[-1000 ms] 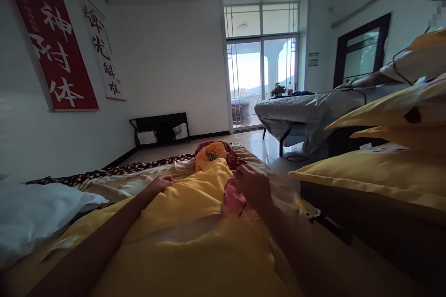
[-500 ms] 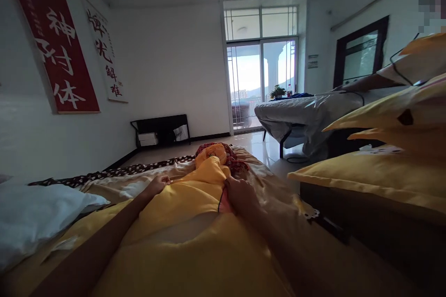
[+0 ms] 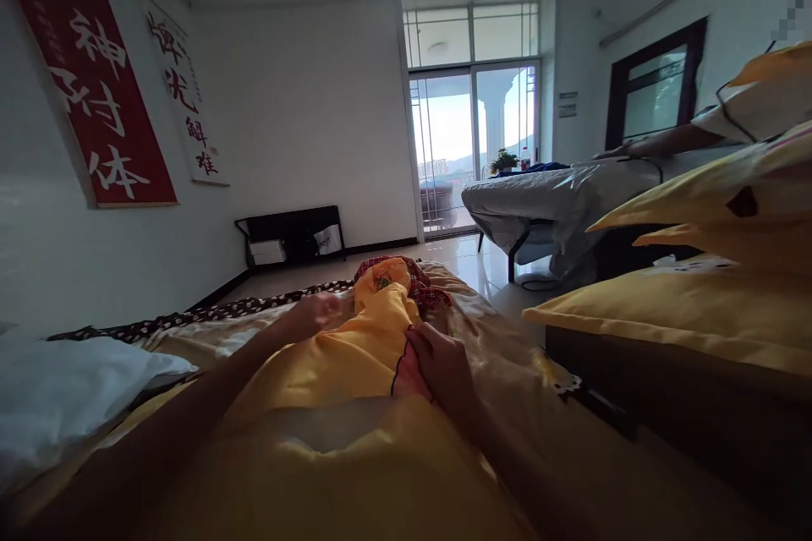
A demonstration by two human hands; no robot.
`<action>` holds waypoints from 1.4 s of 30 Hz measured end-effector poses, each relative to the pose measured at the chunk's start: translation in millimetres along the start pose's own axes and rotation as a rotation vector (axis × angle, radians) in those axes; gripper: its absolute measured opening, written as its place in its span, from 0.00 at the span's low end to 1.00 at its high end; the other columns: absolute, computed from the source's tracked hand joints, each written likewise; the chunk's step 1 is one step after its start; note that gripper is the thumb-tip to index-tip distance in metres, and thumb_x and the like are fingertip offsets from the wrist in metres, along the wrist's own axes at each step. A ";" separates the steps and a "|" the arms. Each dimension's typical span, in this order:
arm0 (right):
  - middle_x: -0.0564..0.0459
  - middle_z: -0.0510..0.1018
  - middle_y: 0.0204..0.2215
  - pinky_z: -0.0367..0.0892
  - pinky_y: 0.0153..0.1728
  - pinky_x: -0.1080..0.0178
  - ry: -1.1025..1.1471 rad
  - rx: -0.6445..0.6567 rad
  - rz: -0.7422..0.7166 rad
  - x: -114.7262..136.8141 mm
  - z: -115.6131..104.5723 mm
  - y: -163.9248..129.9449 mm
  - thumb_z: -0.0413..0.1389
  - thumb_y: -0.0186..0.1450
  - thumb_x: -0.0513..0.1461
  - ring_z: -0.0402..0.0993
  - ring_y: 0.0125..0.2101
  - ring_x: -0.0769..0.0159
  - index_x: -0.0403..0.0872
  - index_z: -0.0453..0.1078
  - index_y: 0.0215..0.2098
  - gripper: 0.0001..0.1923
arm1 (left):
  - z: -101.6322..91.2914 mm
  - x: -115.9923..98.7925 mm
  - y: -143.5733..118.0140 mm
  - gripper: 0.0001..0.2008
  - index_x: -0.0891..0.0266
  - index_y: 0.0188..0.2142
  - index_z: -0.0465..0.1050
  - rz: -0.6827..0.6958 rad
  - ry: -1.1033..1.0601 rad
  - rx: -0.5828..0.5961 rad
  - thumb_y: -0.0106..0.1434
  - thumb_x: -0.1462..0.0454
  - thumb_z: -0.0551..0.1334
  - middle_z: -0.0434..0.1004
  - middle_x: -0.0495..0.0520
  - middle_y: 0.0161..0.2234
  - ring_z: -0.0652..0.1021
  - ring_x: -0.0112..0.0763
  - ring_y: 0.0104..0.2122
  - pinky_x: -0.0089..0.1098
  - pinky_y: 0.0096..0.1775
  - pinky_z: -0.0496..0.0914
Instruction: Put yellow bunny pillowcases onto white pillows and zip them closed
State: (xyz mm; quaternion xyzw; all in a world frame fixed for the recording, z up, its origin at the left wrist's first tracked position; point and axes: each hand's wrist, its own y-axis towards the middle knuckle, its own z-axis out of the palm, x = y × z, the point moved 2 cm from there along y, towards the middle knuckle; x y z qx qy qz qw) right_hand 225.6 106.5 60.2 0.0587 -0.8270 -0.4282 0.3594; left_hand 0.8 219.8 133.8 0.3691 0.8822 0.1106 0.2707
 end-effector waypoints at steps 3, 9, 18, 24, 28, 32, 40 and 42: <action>0.53 0.74 0.17 0.57 0.22 0.68 0.051 -0.038 0.005 5.8 -0.4 -1.9 0.46 0.65 0.56 0.63 0.18 0.71 0.46 0.71 0.22 0.27 | 16.5 -42.4 15.9 0.11 0.63 0.40 0.75 0.090 0.040 0.150 0.60 0.62 0.58 0.78 0.56 0.40 0.75 0.33 0.38 0.31 0.42 0.66; 0.52 0.77 0.21 0.60 0.23 0.69 0.080 -0.059 -0.005 5.0 -1.7 -5.7 0.49 0.65 0.52 0.67 0.20 0.70 0.47 0.72 0.24 0.23 | 36.0 -69.4 18.1 0.10 0.65 0.31 0.75 0.100 0.029 0.369 0.58 0.59 0.61 0.75 0.50 0.28 0.72 0.29 0.30 0.27 0.31 0.63; 0.53 0.76 0.21 0.58 0.21 0.69 0.016 -0.009 0.057 11.4 -4.1 -1.8 0.49 0.63 0.54 0.71 0.20 0.67 0.48 0.66 0.29 0.19 | 35.1 -71.3 22.3 0.09 0.63 0.29 0.74 0.111 0.104 0.014 0.61 0.65 0.56 0.75 0.53 0.28 0.72 0.31 0.28 0.29 0.32 0.62; 0.51 0.79 0.24 0.60 0.22 0.66 -0.031 0.030 0.256 8.5 -15.8 -11.3 0.53 0.60 0.51 0.77 0.25 0.59 0.49 0.66 0.41 0.17 | 31.5 -57.7 31.2 0.05 0.63 0.32 0.70 0.001 0.045 -0.092 0.54 0.70 0.58 0.74 0.53 0.29 0.72 0.33 0.31 0.30 0.32 0.61; 0.51 0.80 0.25 0.62 0.23 0.65 0.002 0.169 0.249 -1.7 -23.3 -8.9 0.52 0.60 0.53 0.76 0.25 0.60 0.50 0.70 0.42 0.20 | 38.7 -61.7 23.0 0.09 0.62 0.28 0.63 -0.004 -0.029 -0.106 0.48 0.75 0.56 0.68 0.48 0.26 0.68 0.29 0.28 0.28 0.29 0.57; 0.50 0.79 0.26 0.65 0.26 0.63 0.099 0.309 0.158 -6.2 -27.3 13.8 0.52 0.58 0.57 0.74 0.27 0.61 0.47 0.73 0.32 0.23 | 45.2 -73.5 10.4 0.09 0.61 0.23 0.54 0.076 -0.113 -0.142 0.48 0.75 0.53 0.60 0.45 0.22 0.63 0.25 0.26 0.28 0.28 0.53; 0.53 0.74 0.28 0.65 0.29 0.64 0.551 0.304 0.179 19.7 -5.5 40.2 0.58 0.53 0.57 0.69 0.29 0.64 0.46 0.69 0.32 0.23 | 34.7 -72.7 3.7 0.05 0.62 0.29 0.63 0.186 -0.152 -0.346 0.54 0.66 0.60 0.68 0.48 0.31 0.66 0.27 0.31 0.28 0.32 0.58; 0.54 0.73 0.28 0.63 0.28 0.65 0.512 0.240 0.145 24.3 -5.7 38.8 0.58 0.55 0.55 0.67 0.28 0.66 0.46 0.68 0.32 0.21 | 30.2 -68.7 7.5 0.09 0.63 0.33 0.68 0.059 -0.225 -0.238 0.54 0.61 0.62 0.69 0.48 0.29 0.67 0.27 0.29 0.28 0.32 0.60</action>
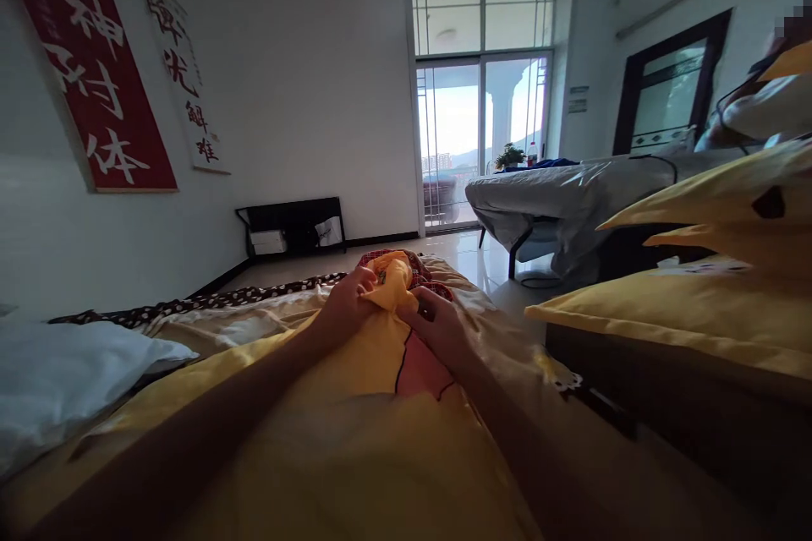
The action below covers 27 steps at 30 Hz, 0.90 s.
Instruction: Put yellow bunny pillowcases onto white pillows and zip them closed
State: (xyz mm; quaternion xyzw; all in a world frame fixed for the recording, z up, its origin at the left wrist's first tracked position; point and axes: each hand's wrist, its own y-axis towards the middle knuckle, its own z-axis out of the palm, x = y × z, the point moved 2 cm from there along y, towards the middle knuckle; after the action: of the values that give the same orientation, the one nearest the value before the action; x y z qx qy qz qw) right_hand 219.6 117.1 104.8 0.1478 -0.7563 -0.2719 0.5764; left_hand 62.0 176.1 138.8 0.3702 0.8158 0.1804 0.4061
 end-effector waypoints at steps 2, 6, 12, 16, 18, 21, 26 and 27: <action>0.54 0.72 0.27 0.61 0.27 0.66 -0.146 -0.084 -0.066 5.2 -1.1 -3.1 0.55 0.59 0.52 0.65 0.27 0.68 0.46 0.68 0.31 0.17 | -2.1 -2.1 3.9 0.11 0.64 0.31 0.71 -0.075 -0.080 0.160 0.56 0.57 0.61 0.68 0.48 0.25 0.67 0.27 0.27 0.28 0.30 0.60; 0.54 0.72 0.24 0.57 0.27 0.65 -0.429 -0.258 -0.142 12.6 -8.5 -6.3 0.50 0.64 0.50 0.64 0.25 0.68 0.46 0.68 0.28 0.16 | -5.1 -16.8 8.9 0.08 0.66 0.30 0.71 -0.104 -0.246 0.268 0.54 0.62 0.60 0.68 0.48 0.25 0.68 0.26 0.27 0.27 0.30 0.62; 0.55 0.71 0.23 0.58 0.26 0.65 -0.334 -0.293 -0.095 7.6 -15.3 -0.6 0.49 0.63 0.51 0.64 0.24 0.68 0.47 0.67 0.28 0.17 | -10.2 -29.2 11.1 0.17 0.65 0.39 0.68 -0.172 -0.155 0.285 0.47 0.70 0.62 0.69 0.49 0.29 0.68 0.26 0.26 0.26 0.26 0.62; 0.53 0.73 0.26 0.61 0.28 0.65 -0.262 -0.265 -0.146 10.4 -9.4 1.6 0.48 0.63 0.51 0.66 0.27 0.66 0.47 0.67 0.32 0.17 | -20.8 -33.9 13.6 0.28 0.62 0.52 0.66 -0.223 -0.415 0.418 0.51 0.63 0.66 0.74 0.57 0.44 0.75 0.31 0.35 0.27 0.33 0.69; 0.52 0.74 0.27 0.61 0.29 0.65 -0.279 -0.269 -0.169 13.0 -5.9 3.3 0.47 0.64 0.50 0.68 0.29 0.66 0.47 0.67 0.34 0.17 | -23.2 -32.6 16.0 0.22 0.64 0.46 0.72 -0.293 -0.451 0.490 0.55 0.54 0.65 0.76 0.57 0.41 0.75 0.31 0.34 0.27 0.33 0.69; 0.52 0.74 0.26 0.61 0.29 0.64 -0.334 -0.302 -0.166 15.8 -4.0 7.7 0.46 0.64 0.51 0.67 0.27 0.66 0.47 0.66 0.32 0.17 | -19.0 -28.0 21.6 0.18 0.66 0.37 0.76 -0.294 -0.283 0.519 0.52 0.55 0.66 0.76 0.53 0.31 0.73 0.29 0.28 0.26 0.28 0.67; 0.52 0.74 0.24 0.60 0.26 0.65 -0.240 -0.295 -0.088 16.4 -7.4 11.3 0.48 0.62 0.54 0.67 0.25 0.65 0.46 0.66 0.33 0.20 | -6.1 -33.7 30.0 0.16 0.65 0.41 0.76 0.058 -0.216 0.232 0.52 0.65 0.64 0.77 0.54 0.42 0.74 0.33 0.39 0.29 0.40 0.68; 0.52 0.74 0.24 0.60 0.25 0.65 -0.229 -0.290 -0.070 16.1 -8.7 10.3 0.50 0.61 0.55 0.68 0.25 0.65 0.46 0.67 0.33 0.21 | -4.5 -34.9 30.6 0.16 0.66 0.41 0.76 0.065 -0.211 0.188 0.52 0.66 0.64 0.77 0.54 0.42 0.74 0.33 0.40 0.29 0.41 0.68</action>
State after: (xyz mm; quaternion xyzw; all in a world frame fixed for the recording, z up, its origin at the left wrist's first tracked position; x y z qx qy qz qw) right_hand 224.1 114.7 125.2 0.0573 -0.7642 -0.4131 0.4921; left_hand 86.2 170.2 178.2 0.4496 0.7696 0.0761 0.4471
